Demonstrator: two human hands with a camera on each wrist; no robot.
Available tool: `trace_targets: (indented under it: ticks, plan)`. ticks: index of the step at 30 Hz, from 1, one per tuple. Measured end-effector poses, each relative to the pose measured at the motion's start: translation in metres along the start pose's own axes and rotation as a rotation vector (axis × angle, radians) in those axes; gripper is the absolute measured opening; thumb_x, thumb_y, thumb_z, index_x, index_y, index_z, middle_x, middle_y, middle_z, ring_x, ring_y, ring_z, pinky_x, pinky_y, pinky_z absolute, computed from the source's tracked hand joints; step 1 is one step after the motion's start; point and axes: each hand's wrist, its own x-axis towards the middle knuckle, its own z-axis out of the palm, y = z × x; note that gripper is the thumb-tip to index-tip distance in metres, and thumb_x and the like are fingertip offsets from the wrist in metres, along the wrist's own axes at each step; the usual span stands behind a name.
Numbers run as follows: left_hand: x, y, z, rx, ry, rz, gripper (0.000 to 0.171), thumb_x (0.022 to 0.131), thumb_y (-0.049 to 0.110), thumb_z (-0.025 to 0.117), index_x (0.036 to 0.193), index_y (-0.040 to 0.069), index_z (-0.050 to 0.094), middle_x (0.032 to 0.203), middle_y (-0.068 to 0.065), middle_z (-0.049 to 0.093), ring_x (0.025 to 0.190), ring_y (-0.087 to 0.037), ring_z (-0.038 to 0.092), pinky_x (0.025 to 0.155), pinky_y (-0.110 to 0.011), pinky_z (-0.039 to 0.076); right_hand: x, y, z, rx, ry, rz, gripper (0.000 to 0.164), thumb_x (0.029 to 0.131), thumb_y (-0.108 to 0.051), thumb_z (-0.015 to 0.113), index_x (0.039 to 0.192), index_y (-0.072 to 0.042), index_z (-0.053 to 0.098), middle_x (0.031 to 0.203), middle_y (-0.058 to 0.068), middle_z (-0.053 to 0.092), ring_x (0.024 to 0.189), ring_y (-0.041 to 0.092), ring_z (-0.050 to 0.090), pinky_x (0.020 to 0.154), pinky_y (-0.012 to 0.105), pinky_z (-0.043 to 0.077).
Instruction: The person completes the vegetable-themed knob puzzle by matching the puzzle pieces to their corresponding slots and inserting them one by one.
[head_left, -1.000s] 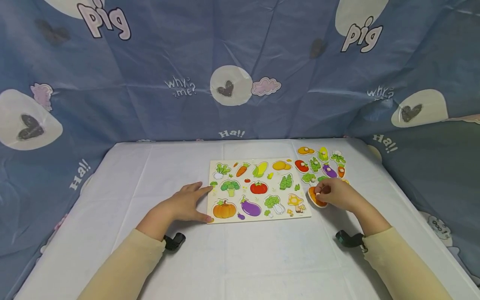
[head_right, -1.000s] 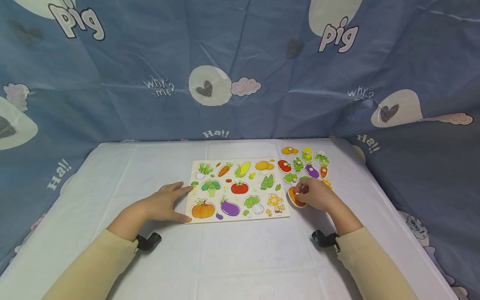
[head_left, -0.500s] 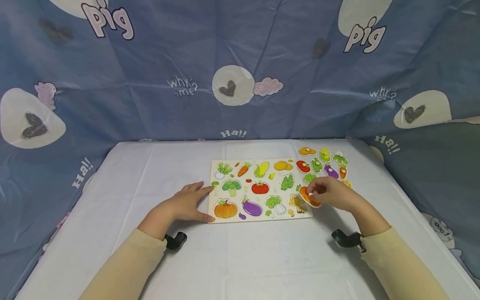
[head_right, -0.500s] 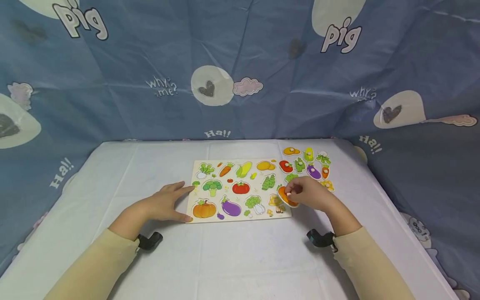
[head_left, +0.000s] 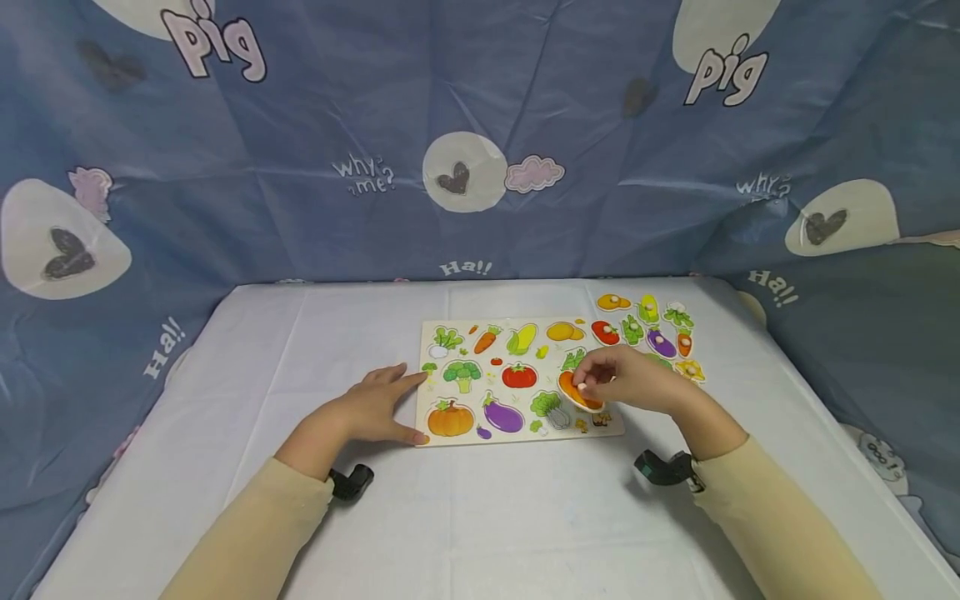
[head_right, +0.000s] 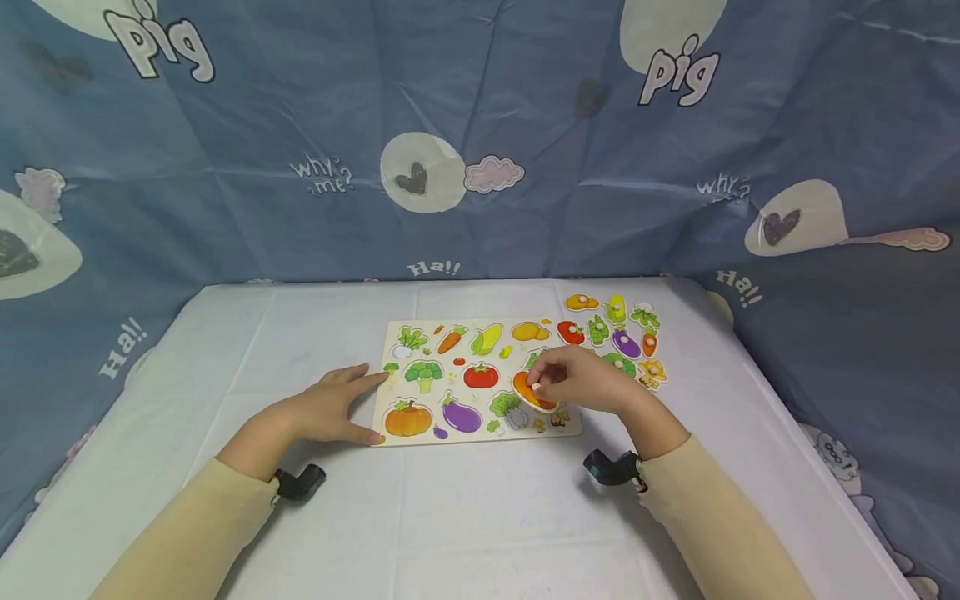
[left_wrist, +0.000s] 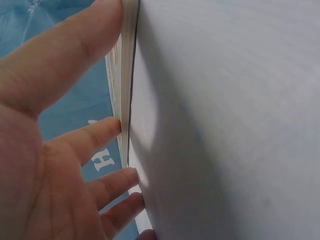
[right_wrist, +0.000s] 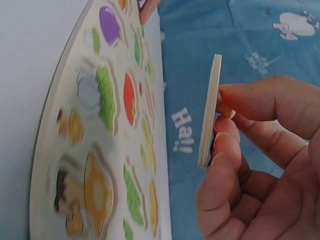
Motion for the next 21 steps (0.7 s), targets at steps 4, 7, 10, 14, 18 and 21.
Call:
trace_targets:
  ticks: [4, 7, 10, 14, 18, 21]
  plan:
    - [0.0, -0.001, 0.0, -0.004, 0.0, 0.004, 0.103, 0.073, 0.057, 0.083, 0.157, 0.019, 0.036, 0.162, -0.023, 0.022, 0.147, -0.047, 0.02, 0.113, -0.069, 0.023, 0.009, -0.009, 0.008, 0.024, -0.05, -0.026, 0.008, 0.092, -0.003, 0.068, 0.098, -0.008, 0.069, 0.087, 0.006, 0.06, 0.083, 0.025, 0.056, 0.069, 0.028, 0.052]
    - [0.0, -0.001, 0.0, -0.006, 0.002, 0.001, 0.103, 0.073, 0.056, 0.083, 0.157, 0.019, 0.036, 0.162, -0.023, 0.022, 0.147, -0.047, 0.02, 0.113, -0.069, 0.023, 0.018, -0.013, 0.015, 0.029, -0.08, -0.041, 0.008, 0.092, -0.004, 0.069, 0.098, -0.01, 0.07, 0.086, 0.005, 0.061, 0.082, 0.024, 0.056, 0.068, 0.028, 0.052]
    - [0.0, -0.001, 0.001, -0.01, 0.002, -0.004, 0.103, 0.073, 0.056, 0.084, 0.157, 0.019, 0.036, 0.162, -0.023, 0.022, 0.147, -0.047, 0.019, 0.113, -0.069, 0.023, 0.026, -0.015, 0.022, 0.029, -0.107, -0.062, 0.008, 0.092, -0.003, 0.069, 0.097, -0.01, 0.07, 0.085, 0.004, 0.061, 0.081, 0.023, 0.057, 0.069, 0.028, 0.053]
    - [0.001, -0.001, 0.001, -0.009, 0.001, -0.006, 0.103, 0.073, 0.056, 0.083, 0.157, 0.02, 0.036, 0.162, -0.022, 0.022, 0.147, -0.047, 0.02, 0.113, -0.069, 0.023, 0.038, -0.018, 0.032, 0.029, -0.14, -0.1, 0.007, 0.092, -0.003, 0.068, 0.096, -0.008, 0.07, 0.083, 0.003, 0.061, 0.079, 0.021, 0.057, 0.069, 0.028, 0.053]
    - [0.001, -0.002, 0.001, -0.006, -0.005, -0.004, 0.103, 0.073, 0.055, 0.083, 0.157, 0.02, 0.035, 0.163, -0.022, 0.021, 0.147, -0.047, 0.02, 0.113, -0.069, 0.023, 0.049, -0.022, 0.043, 0.032, -0.167, -0.138, 0.006, 0.092, -0.003, 0.068, 0.097, -0.007, 0.07, 0.083, 0.003, 0.061, 0.078, 0.02, 0.056, 0.07, 0.028, 0.053]
    - [0.001, -0.002, 0.001, -0.004, -0.01, -0.007, 0.104, 0.073, 0.055, 0.084, 0.157, 0.02, 0.035, 0.163, -0.022, 0.021, 0.147, -0.047, 0.019, 0.113, -0.069, 0.023, 0.059, -0.027, 0.051, 0.04, -0.189, -0.149, 0.006, 0.092, -0.003, 0.069, 0.097, -0.007, 0.07, 0.082, 0.003, 0.061, 0.077, 0.019, 0.057, 0.071, 0.028, 0.053]
